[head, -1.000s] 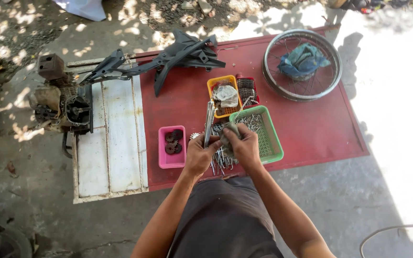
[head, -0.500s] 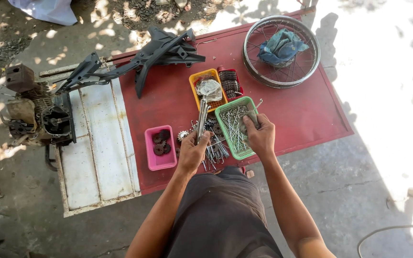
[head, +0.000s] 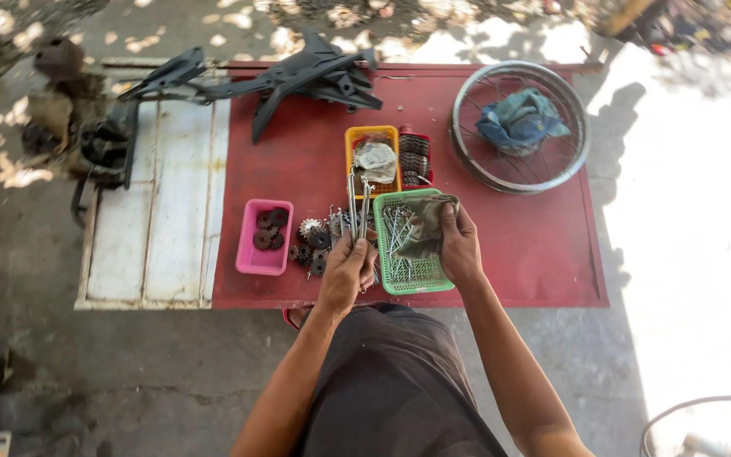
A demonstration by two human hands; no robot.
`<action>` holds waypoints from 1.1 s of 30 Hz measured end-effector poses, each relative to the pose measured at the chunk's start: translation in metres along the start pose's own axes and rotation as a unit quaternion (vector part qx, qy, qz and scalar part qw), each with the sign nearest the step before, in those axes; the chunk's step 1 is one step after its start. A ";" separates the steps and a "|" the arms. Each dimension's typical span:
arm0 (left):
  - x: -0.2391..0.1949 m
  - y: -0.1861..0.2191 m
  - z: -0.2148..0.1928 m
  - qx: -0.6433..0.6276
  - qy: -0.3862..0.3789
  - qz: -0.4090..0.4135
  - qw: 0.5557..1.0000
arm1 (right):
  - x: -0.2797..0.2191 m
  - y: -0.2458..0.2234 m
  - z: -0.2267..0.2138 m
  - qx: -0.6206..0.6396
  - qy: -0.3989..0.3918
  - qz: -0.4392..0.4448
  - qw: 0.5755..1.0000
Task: The person wipes multiple metal L-shaped tools with a cloth, holding them in one hand and rubbing each with the other. The tools are handled one at a time and returned to the same hand after wiping.
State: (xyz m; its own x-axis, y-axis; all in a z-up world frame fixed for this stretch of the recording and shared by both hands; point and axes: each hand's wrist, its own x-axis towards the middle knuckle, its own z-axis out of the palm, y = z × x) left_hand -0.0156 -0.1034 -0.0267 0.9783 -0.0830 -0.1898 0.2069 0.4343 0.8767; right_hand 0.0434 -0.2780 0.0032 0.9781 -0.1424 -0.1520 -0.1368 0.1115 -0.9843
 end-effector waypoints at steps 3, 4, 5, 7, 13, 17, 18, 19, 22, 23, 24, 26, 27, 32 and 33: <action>-0.010 0.006 0.012 -0.009 0.004 0.041 0.999 | -0.012 -0.036 0.028 -0.085 -0.050 -0.112 0.989; -0.012 0.007 0.012 -0.009 0.016 0.048 0.999 | -0.007 -0.028 0.029 -0.083 -0.063 -0.112 0.988; -0.013 0.009 0.012 -0.004 0.020 0.049 0.999 | -0.002 -0.020 0.031 -0.100 -0.078 -0.161 0.979; -0.018 0.016 0.013 0.001 0.028 0.052 0.998 | 0.001 -0.005 0.038 -0.115 -0.098 -0.209 0.966; -0.014 0.008 -0.014 0.027 0.046 0.071 0.996 | -0.026 -0.005 0.077 -0.078 -0.172 -0.340 0.921; -0.009 0.043 -0.020 -0.007 0.047 0.080 0.996 | -0.036 -0.006 0.103 -0.084 -0.193 -0.362 0.908; -0.009 0.051 -0.021 -0.028 0.050 0.089 0.994 | -0.043 -0.007 0.106 -0.111 -0.203 -0.333 0.914; -0.011 0.060 -0.026 -0.028 0.046 0.084 0.995 | -0.046 -0.004 0.113 -0.113 -0.197 -0.331 0.916; -0.014 0.074 -0.044 -0.008 0.019 0.056 0.998 | -0.050 0.005 0.130 -0.130 -0.109 -0.300 0.939; -0.015 0.071 -0.052 0.004 0.010 0.047 0.999 | -0.051 0.008 0.134 -0.138 -0.085 -0.293 0.942; -0.015 0.069 -0.060 0.017 -0.001 0.038 0.999 | -0.051 0.010 0.138 -0.145 -0.061 -0.287 0.945; -0.015 0.065 -0.073 0.023 -0.016 0.025 0.999 | -0.052 0.008 0.144 -0.156 -0.047 -0.289 0.943; -0.014 0.063 -0.078 0.029 -0.024 0.015 0.999 | -0.052 0.007 0.147 -0.166 -0.041 -0.291 0.941; -0.010 0.062 -0.091 0.036 -0.024 -0.003 0.999 | -0.058 0.006 0.153 -0.198 -0.009 -0.301 0.933; -0.010 0.060 -0.092 0.036 -0.006 -0.012 0.999 | -0.060 0.005 0.152 -0.208 -0.002 -0.308 0.928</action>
State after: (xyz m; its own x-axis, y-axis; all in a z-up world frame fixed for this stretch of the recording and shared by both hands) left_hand -0.0136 0.0063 -0.0126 0.9729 -0.1040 -0.2067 0.2307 0.3668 0.9012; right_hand 0.0079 -0.1195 0.0210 0.8913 -0.0484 0.4508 0.4010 -0.3800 -0.8336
